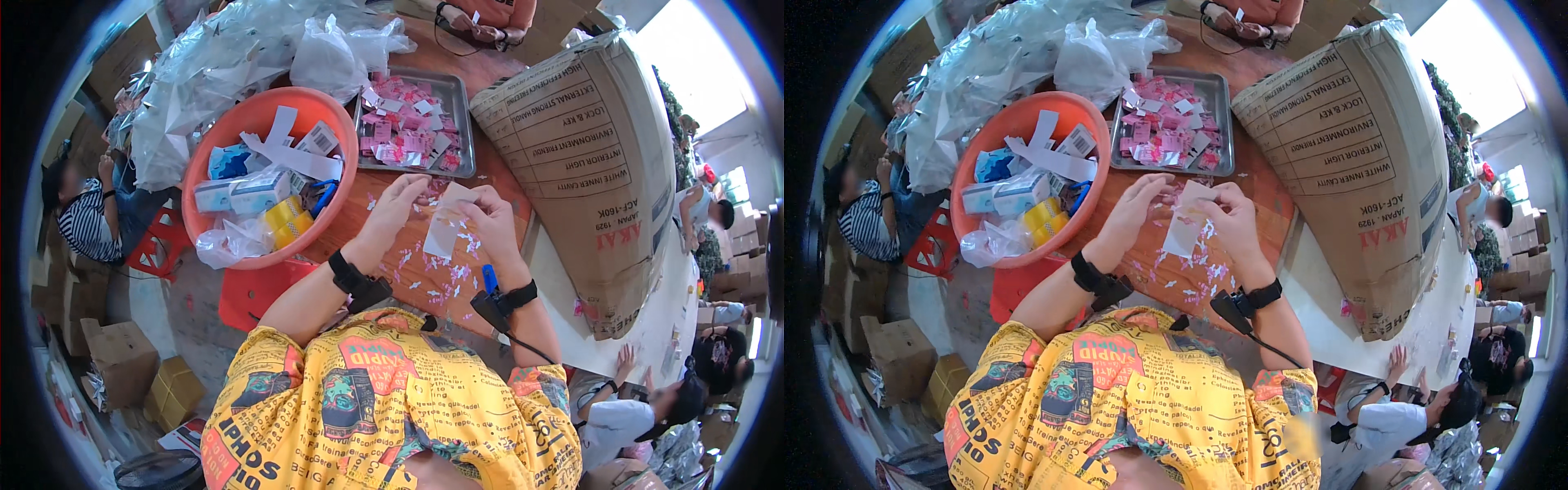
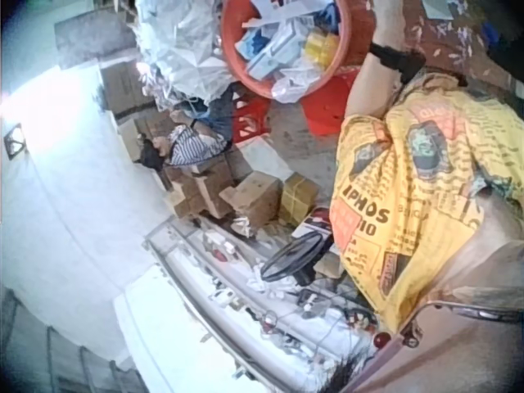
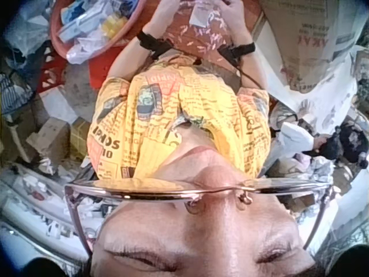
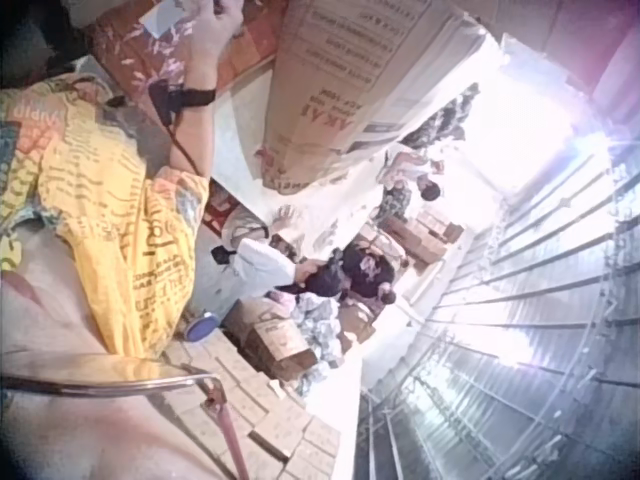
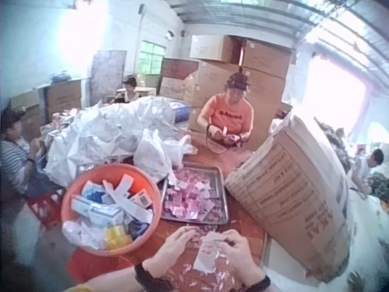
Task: The person uses a blue handheld cutter to trim small pink paper strips into smaller pieces. They repeatedly pick up strips from a red basin, cut them, and place the resulting pieces into a metal tray. The workspace is cluttered with cardboard boxes and plastic bags.
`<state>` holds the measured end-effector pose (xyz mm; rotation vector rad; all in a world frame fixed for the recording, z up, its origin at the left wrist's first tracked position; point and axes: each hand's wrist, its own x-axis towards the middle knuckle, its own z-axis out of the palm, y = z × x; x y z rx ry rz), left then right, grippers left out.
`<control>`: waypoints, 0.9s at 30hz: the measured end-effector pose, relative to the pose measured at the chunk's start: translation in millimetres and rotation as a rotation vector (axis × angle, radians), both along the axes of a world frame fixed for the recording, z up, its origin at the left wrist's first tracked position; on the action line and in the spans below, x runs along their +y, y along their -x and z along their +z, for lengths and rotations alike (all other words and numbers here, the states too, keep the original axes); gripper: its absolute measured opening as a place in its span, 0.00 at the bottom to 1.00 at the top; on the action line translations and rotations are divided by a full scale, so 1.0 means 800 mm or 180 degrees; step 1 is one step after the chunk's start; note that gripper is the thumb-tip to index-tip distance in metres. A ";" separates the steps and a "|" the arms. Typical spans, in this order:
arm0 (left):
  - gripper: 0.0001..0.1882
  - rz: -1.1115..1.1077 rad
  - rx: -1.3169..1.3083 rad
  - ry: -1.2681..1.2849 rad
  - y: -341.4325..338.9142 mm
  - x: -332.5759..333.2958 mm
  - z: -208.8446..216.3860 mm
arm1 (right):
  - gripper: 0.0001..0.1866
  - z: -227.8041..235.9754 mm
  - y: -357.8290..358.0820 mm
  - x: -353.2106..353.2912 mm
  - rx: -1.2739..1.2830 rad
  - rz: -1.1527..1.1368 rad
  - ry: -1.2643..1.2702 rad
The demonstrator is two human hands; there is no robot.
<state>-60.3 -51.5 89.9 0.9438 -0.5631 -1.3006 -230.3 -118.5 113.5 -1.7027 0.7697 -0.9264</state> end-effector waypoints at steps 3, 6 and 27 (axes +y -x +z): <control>0.16 -0.0722 -0.1622 0.0422 0.000 0.001 0.021 | 0.04 0.000 -0.005 0.002 -0.0133 -0.0045 -0.0198; 0.17 -0.0981 -0.1639 0.0352 -0.001 -0.001 0.003 | 0.04 0.004 -0.004 0.001 -0.0295 -0.0169 -0.0213; 0.15 -0.2072 0.1330 -0.0110 0.028 0.004 -0.017 | 0.09 0.014 0.029 -0.014 -0.0044 0.1356 -0.0746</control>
